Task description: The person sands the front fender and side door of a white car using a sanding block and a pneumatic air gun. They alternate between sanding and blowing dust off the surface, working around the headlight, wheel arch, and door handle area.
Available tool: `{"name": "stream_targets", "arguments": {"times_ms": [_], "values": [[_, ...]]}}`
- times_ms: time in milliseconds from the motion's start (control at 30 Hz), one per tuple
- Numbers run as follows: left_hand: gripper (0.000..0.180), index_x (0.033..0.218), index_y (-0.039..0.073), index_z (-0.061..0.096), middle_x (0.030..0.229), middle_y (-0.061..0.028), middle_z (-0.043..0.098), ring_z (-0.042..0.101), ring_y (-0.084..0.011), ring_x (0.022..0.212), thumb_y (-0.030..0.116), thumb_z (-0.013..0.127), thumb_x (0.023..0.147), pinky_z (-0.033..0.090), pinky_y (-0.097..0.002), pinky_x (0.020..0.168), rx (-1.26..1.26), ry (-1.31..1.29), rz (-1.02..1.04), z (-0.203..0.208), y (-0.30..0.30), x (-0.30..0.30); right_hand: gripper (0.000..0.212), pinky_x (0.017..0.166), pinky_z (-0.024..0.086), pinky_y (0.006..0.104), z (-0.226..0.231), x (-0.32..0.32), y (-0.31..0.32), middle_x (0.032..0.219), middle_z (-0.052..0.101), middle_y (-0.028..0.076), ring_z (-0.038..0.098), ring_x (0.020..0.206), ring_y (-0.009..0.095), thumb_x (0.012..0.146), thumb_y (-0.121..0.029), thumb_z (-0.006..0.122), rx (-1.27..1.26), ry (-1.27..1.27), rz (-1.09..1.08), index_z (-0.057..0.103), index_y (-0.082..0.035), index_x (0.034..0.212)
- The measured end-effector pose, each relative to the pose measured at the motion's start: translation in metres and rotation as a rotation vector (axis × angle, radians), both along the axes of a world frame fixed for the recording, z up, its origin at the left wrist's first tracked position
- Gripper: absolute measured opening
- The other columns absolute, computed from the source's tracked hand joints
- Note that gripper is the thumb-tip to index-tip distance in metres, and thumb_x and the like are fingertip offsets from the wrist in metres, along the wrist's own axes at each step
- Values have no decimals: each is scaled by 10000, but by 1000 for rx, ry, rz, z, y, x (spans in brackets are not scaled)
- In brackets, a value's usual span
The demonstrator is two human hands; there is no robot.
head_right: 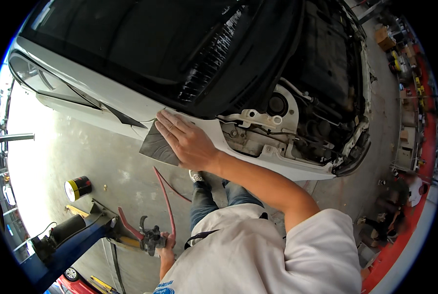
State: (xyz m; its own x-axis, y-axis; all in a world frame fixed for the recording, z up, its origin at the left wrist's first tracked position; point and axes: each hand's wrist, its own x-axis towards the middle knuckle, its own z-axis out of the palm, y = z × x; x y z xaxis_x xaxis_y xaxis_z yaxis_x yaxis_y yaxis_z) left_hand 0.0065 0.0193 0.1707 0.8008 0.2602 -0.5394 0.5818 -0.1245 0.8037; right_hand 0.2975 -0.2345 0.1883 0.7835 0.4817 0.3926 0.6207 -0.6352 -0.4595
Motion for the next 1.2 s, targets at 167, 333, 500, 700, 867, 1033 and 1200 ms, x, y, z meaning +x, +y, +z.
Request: {"name": "stream_targets", "arguments": {"times_ms": [167,333,500,700,867,1033,1200], "values": [[261,676,85,452,617,8,420,403,-96,516,102,661,830,297,-258,470,96,-62,-108,-17,11,-22,801,1112,331,421,-16,-13,-14,1414,388,265,368,1335,366,594,-121,710,47,-74,-64,426,141,1295],[272,664,93,439,607,5,423,401,-101,523,93,642,844,301,-273,484,112,-31,-114,1,-5,-15,756,1120,315,423,-1,-13,-23,1438,343,281,344,1351,383,639,-65,623,-5,82,-36,386,147,1325],[277,659,87,430,603,0,418,393,-106,528,92,632,849,303,-281,497,133,33,-186,-1,-7,-10,890,1129,309,380,2,6,-19,1443,358,243,339,1362,324,575,-102,710,11,82,22,354,122,1360],[249,662,78,451,622,-8,438,400,-124,549,90,639,824,314,-298,509,146,-32,-209,-13,7,-18,804,1114,326,389,-3,-12,-44,1418,398,237,378,1329,337,624,-108,687,-28,81,24,395,134,1332],[201,662,54,521,630,-23,481,449,-147,599,101,634,821,345,-326,554,-8,110,-143,19,-19,14,621,1092,355,379,0,-7,-33,1399,429,223,401,1313,319,753,-127,576,-74,-26,-39,444,121,1307],[231,673,71,435,610,4,405,379,-112,518,35,609,822,290,-272,483,71,-15,-275,-7,-7,-2,491,1064,408,375,-27,-30,-85,1353,495,181,456,1280,287,811,-105,524,-105,-108,35,511,87,1263],[261,671,94,440,606,9,400,399,-103,489,97,661,808,300,-269,452,37,2,-63,9,-11,-10,483,1079,387,397,-20,-27,-82,1369,480,188,442,1295,301,834,-98,497,-181,-123,10,498,84,1282]]}}
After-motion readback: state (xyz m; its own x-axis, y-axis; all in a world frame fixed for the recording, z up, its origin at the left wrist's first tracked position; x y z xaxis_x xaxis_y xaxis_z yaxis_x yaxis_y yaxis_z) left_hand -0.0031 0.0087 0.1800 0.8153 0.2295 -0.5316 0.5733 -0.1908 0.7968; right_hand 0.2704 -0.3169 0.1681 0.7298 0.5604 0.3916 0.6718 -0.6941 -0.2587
